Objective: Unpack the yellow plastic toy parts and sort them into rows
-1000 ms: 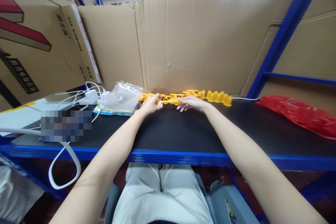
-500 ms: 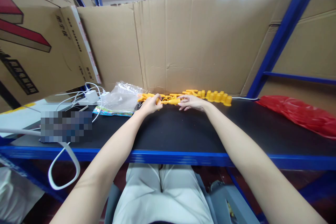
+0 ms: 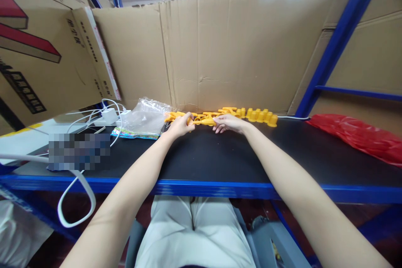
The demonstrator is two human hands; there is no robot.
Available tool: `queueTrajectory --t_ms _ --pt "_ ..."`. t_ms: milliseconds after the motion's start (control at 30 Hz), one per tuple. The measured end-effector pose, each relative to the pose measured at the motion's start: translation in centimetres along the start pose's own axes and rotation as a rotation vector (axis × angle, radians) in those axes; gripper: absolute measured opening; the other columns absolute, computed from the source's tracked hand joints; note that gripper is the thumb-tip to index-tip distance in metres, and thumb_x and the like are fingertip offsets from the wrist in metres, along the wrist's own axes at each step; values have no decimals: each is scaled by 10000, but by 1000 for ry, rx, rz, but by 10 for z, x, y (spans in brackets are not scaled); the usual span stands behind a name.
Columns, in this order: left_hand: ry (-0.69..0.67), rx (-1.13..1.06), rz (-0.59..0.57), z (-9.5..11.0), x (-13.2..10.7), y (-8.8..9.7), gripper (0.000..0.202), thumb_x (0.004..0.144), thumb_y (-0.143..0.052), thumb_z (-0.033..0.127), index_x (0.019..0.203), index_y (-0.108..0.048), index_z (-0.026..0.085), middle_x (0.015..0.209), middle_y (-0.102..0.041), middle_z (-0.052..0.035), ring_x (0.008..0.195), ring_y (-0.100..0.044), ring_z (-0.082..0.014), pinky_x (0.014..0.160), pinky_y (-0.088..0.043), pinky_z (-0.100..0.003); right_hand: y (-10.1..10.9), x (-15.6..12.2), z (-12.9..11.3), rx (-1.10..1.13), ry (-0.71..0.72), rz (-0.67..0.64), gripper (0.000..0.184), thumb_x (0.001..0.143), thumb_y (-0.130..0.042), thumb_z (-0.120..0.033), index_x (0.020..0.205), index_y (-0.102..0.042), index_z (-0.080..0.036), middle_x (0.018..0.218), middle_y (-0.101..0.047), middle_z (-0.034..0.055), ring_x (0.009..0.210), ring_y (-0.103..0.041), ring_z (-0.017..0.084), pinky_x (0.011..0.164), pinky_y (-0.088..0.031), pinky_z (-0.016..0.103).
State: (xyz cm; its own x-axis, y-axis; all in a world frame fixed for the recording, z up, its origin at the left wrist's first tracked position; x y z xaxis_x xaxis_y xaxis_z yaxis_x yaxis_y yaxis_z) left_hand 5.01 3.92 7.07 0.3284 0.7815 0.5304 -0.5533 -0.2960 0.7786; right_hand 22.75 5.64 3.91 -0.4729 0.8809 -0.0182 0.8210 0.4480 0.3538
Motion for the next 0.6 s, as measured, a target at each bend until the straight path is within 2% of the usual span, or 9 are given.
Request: queueTrajectory --t_ms 200,400,533,600 --pt "-7 17 -2 -3 1 -3 267 735 -580 279 992 -567 209 642 -554 29 584 -491 -135 585 -356 -237 -2 0 3 74 -37 0 261 911 -513 -377 913 -597 -130 832 -694 101 654 -642 116 603 -519 218" --pt "27 44 -9 -5 0 -2 342 772 -572 331 1091 -543 211 747 -612 -12 660 -555 -159 628 -401 -257 -7 1 3 348 -81 43 171 891 -556 -299 910 -619 -141 793 -694 65 639 -627 98 621 -520 206" --pt "38 21 16 2 -2 3 592 816 -547 447 1334 -370 221 826 -649 -33 736 -608 -183 695 -443 -288 3 3 -1 575 -67 209 128 891 -535 -235 844 -605 -139 665 -656 39 561 -591 90 570 -502 194" --pt "63 13 55 2 -3 8 623 848 -502 471 1381 -301 219 867 -664 -40 750 -623 -183 723 -456 -301 15 2 -3 658 -36 339 138 893 -517 -235 802 -572 -147 636 -643 37 552 -589 93 556 -493 195"
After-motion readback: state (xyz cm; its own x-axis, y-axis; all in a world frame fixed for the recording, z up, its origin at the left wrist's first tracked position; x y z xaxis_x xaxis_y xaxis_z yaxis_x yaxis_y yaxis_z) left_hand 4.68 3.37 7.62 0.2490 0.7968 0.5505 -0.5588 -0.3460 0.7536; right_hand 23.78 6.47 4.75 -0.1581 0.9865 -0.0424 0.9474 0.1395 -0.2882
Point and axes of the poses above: each hand's wrist, its own x-axis towards the middle knuckle, its own y-axis out of the back of the hand, z = x × y, the point moved 9 cm from there along x, towards the middle knuckle
